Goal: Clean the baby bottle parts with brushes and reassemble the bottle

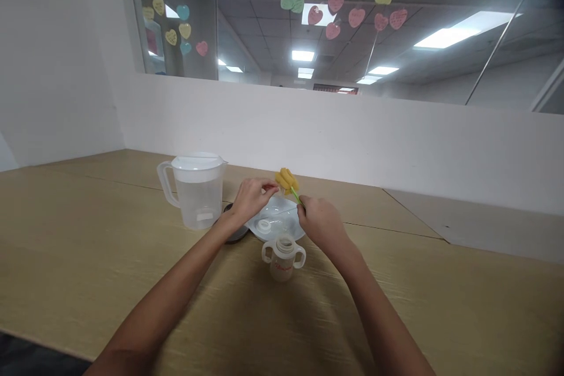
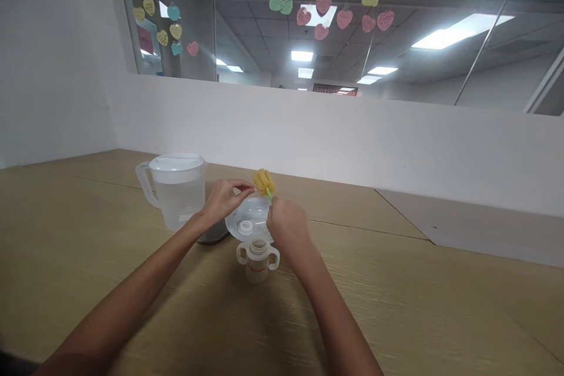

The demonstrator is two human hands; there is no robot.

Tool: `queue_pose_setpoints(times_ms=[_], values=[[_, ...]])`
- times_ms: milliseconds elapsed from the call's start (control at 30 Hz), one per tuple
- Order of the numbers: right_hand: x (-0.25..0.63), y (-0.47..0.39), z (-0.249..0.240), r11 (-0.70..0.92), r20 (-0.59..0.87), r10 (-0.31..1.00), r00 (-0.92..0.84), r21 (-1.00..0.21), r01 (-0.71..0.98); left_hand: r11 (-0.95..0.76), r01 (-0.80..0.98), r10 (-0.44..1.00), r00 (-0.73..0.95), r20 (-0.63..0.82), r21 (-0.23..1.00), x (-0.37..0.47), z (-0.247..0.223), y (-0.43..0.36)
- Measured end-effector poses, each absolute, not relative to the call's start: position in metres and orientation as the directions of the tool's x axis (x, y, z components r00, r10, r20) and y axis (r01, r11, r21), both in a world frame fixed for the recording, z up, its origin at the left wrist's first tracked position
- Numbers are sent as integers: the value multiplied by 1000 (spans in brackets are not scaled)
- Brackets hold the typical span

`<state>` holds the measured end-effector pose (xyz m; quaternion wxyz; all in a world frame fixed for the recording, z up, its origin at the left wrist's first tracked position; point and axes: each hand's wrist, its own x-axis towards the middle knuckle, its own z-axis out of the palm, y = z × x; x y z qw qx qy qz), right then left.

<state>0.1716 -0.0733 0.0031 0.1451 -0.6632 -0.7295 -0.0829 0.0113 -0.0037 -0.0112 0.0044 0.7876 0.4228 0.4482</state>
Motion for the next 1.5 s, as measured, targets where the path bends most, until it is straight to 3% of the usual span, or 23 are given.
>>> queue_pose_setpoints(times_ms=[133, 600, 767, 1233, 1500], values=[[170, -75, 5, 81, 335, 940, -68, -26, 996, -607, 661, 707, 196, 679, 441, 13, -11, -3], [171, -89, 12, 115, 286, 952, -110, -2, 993, -492, 738, 763, 110, 637, 462, 1, -9, 4], [169, -93, 13, 96, 279, 955, -100, 27, 995, -535, 694, 760, 148, 633, 481, 4, -6, -2], [172, -86, 13, 47, 296, 954, -38, -21, 999, -689, 641, 633, 305, 712, 338, 15, -8, -12], [173, -94, 17, 84, 290, 954, -77, -14, 996, -584, 715, 677, 166, 717, 386, 3, -5, -2]])
